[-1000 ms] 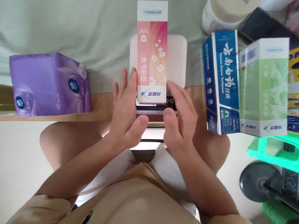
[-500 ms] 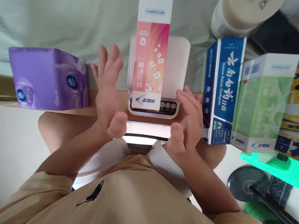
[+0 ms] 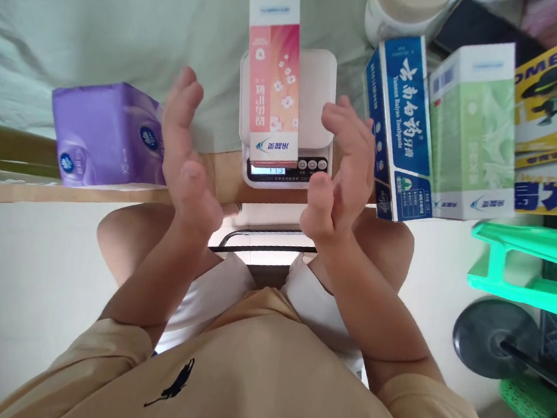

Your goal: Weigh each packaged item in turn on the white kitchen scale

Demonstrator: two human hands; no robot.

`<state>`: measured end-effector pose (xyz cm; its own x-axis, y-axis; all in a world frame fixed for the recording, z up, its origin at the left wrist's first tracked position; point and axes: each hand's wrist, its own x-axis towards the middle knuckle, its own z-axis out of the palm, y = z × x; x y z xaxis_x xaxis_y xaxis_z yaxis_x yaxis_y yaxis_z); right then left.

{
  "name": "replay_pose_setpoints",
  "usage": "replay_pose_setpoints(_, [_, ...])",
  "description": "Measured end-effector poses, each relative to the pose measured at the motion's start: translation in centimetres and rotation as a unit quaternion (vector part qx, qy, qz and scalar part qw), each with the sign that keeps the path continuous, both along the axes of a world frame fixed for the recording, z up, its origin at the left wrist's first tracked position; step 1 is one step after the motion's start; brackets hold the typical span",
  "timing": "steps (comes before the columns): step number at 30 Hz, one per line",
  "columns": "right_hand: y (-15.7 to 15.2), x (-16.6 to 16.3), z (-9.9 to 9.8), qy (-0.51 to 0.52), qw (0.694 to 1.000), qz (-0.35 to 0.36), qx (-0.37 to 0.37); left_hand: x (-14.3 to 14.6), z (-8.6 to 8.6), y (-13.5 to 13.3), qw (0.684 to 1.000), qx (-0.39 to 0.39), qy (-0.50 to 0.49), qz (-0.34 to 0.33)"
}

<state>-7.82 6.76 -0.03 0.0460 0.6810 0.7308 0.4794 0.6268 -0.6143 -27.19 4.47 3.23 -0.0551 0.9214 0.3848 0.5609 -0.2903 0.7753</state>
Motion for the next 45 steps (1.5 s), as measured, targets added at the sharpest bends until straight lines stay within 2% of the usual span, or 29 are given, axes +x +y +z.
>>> replay_pose_setpoints(4, [-0.6, -0.1, -1.5, 0.006, 1.0, 0.002, -0.013, -0.3, -1.0, 0.3, 0.999, 0.036, -0.026, 0.002])
replay_pose_setpoints(7, [-0.6, 0.1, -2.0, -0.017, 1.0, 0.015, -0.014, -0.3, -2.1, 0.5, 0.996, 0.065, -0.05, -0.029])
replay_pose_setpoints(9, [-0.5, 0.1, -1.8, -0.031, 0.999, 0.022, -0.032, -0.2, -2.4, 0.4, 0.996, 0.037, -0.062, -0.049])
replay_pose_setpoints(13, [-0.7, -0.2, -1.3, -0.05, 0.996, 0.016, -0.074, 0.6, -1.1, -0.5, 0.995, -0.076, -0.035, -0.053])
replay_pose_setpoints(16, [-1.1, -0.5, -1.3, -0.085, 0.991, -0.007, -0.1, 1.0, -0.1, -0.9, 0.991, -0.13, 0.026, -0.024])
replay_pose_setpoints(19, [-1.3, -0.6, -1.1, -0.088, 0.99, -0.011, -0.111, 1.1, 0.1, -0.7, 0.981, -0.178, 0.069, -0.016])
replay_pose_setpoints(25, [-1.9, -0.7, 0.6, -0.202, 0.968, -0.026, -0.148, 1.7, 0.3, -0.4, 0.984, -0.151, -0.027, -0.094])
replay_pose_setpoints(30, [-2.2, -1.3, 0.8, -0.2, 0.96, 0.009, -0.195, 2.6, 1.6, -1.0, 0.98, -0.163, -0.001, -0.111])
replay_pose_setpoints(33, [-2.5, -1.6, 0.4, -0.192, 0.96, 0.007, -0.203, 3.0, 2.5, -1.5, 0.977, -0.182, 0.029, -0.111])
replay_pose_setpoints(39, [-3.6, -3.2, 0.1, -0.177, 0.963, 0.028, -0.202, 2.3, 4.9, -2.5, 0.968, -0.238, 0.069, -0.043])
replay_pose_setpoints(42, [-4.2, -4.5, 1.0, -0.176, 0.966, 0.042, -0.182, 0.9, 6.4, -3.4, 0.969, -0.24, 0.056, -0.036])
replay_pose_setpoints(45, [-4.7, -5.9, 2.7, -0.202, 0.959, 0.055, -0.192, -0.8, 8.0, -4.7, 0.971, -0.23, 0.052, -0.027])
